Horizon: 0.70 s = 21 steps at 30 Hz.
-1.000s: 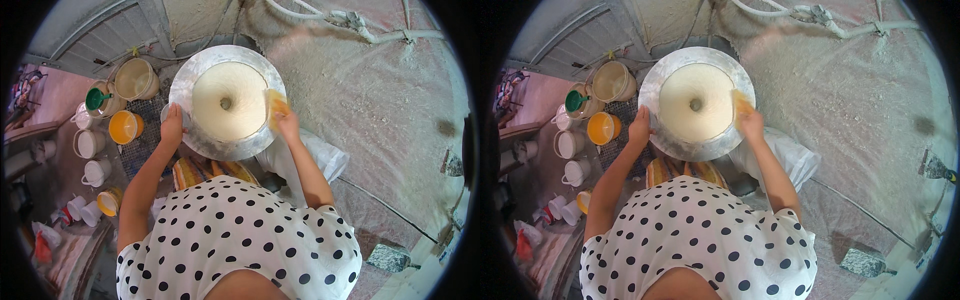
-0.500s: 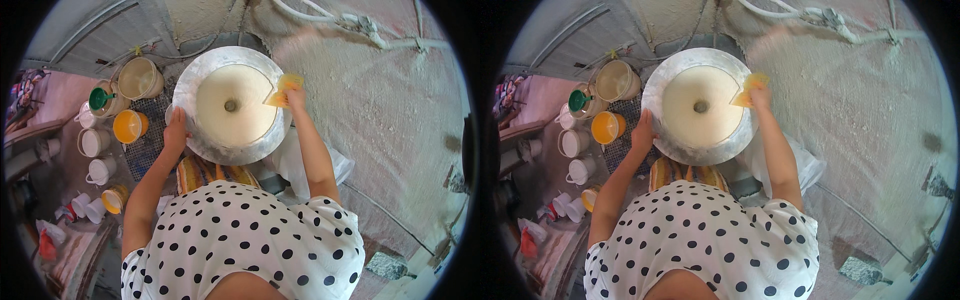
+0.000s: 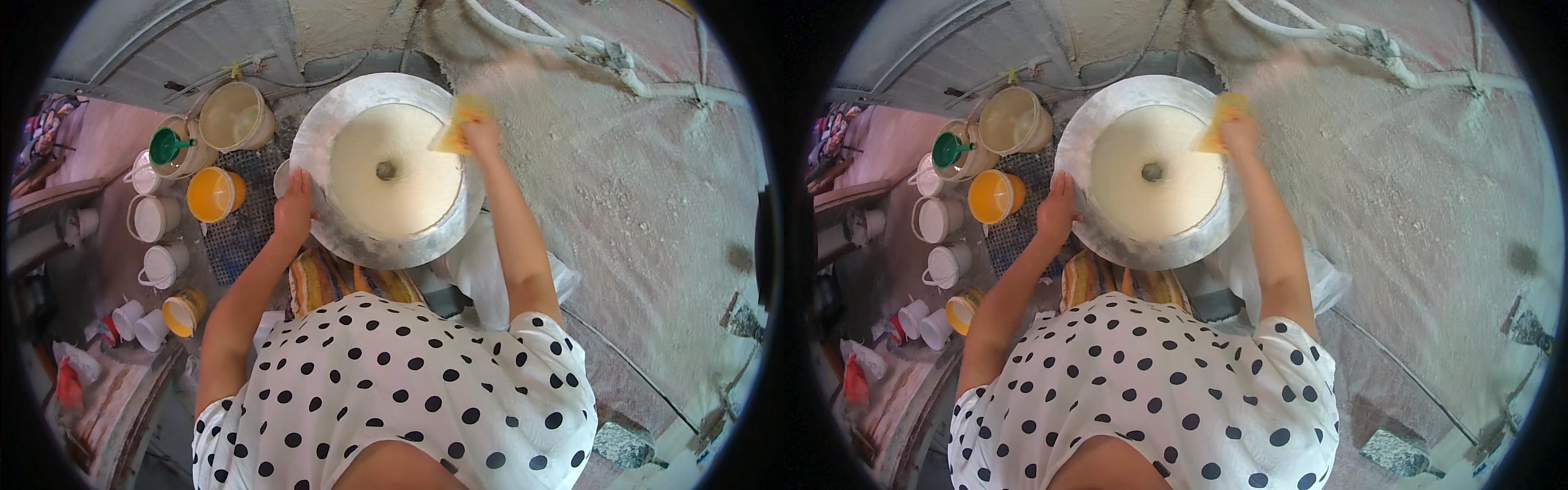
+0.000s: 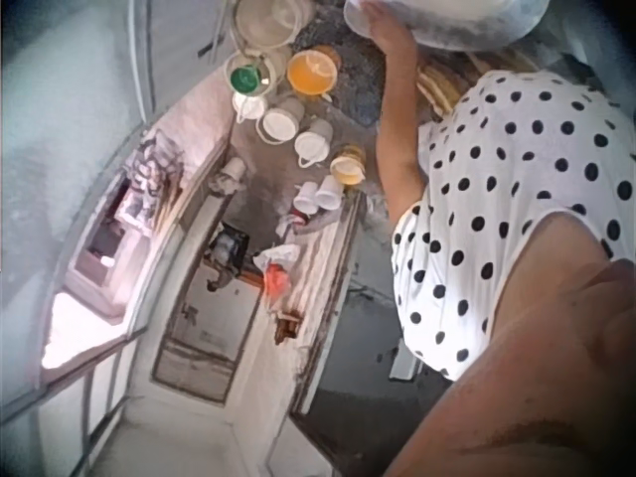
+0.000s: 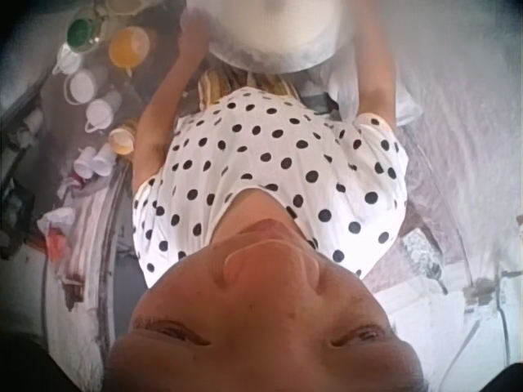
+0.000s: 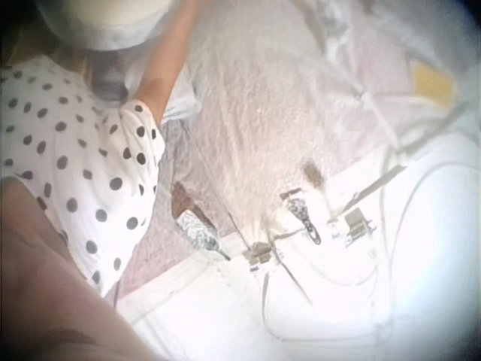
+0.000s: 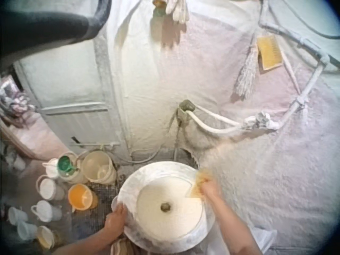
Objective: The person adds white powder into a ceramic mold using a scoop and then pours water from a green pitcher to mix the material inside the mold.
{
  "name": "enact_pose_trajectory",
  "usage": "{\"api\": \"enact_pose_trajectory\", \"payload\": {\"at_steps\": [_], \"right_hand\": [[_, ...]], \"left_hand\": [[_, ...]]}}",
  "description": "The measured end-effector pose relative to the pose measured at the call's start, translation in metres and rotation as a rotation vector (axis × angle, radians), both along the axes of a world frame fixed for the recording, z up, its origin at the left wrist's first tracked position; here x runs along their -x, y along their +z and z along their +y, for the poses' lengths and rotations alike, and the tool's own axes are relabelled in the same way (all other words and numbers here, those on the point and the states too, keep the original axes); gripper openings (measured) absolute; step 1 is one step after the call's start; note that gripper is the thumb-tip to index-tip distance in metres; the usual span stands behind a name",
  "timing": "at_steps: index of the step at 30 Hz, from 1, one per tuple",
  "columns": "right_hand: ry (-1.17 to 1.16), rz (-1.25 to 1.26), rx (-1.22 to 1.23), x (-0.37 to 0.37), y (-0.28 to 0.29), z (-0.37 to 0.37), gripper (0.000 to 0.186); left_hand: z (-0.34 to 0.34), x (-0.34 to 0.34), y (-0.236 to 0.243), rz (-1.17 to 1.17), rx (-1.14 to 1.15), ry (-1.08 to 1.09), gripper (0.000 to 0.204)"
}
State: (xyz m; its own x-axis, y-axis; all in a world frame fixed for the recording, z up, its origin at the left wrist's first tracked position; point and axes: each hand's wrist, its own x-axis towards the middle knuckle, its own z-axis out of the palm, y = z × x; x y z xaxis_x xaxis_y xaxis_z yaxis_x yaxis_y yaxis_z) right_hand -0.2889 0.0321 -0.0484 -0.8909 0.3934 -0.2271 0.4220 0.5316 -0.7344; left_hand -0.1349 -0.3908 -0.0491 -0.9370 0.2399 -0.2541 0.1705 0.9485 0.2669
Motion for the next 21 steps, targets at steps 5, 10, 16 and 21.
{"api": "enact_pose_trajectory", "payload": {"at_steps": [5,10,16,21], "right_hand": [[-0.078,-0.080,0.180,0.005,0.013,-0.009,0.032],[-0.156,-0.057,0.238,0.007,-0.008,0.003,0.028],[0.074,0.015,0.175,0.051,-0.009,-0.062,0.032],[0.206,-0.060,0.238,0.051,0.008,-0.047,0.036]], "left_hand": [[-0.006,-0.004,0.004,0.035,-0.061,0.000,0.092],[-0.009,-0.003,-0.005,0.046,-0.054,0.011,0.091],[-0.002,0.000,0.005,-0.010,-0.116,0.047,0.091],[-0.007,-0.006,-0.003,0.052,-0.152,0.065,0.090]]}}
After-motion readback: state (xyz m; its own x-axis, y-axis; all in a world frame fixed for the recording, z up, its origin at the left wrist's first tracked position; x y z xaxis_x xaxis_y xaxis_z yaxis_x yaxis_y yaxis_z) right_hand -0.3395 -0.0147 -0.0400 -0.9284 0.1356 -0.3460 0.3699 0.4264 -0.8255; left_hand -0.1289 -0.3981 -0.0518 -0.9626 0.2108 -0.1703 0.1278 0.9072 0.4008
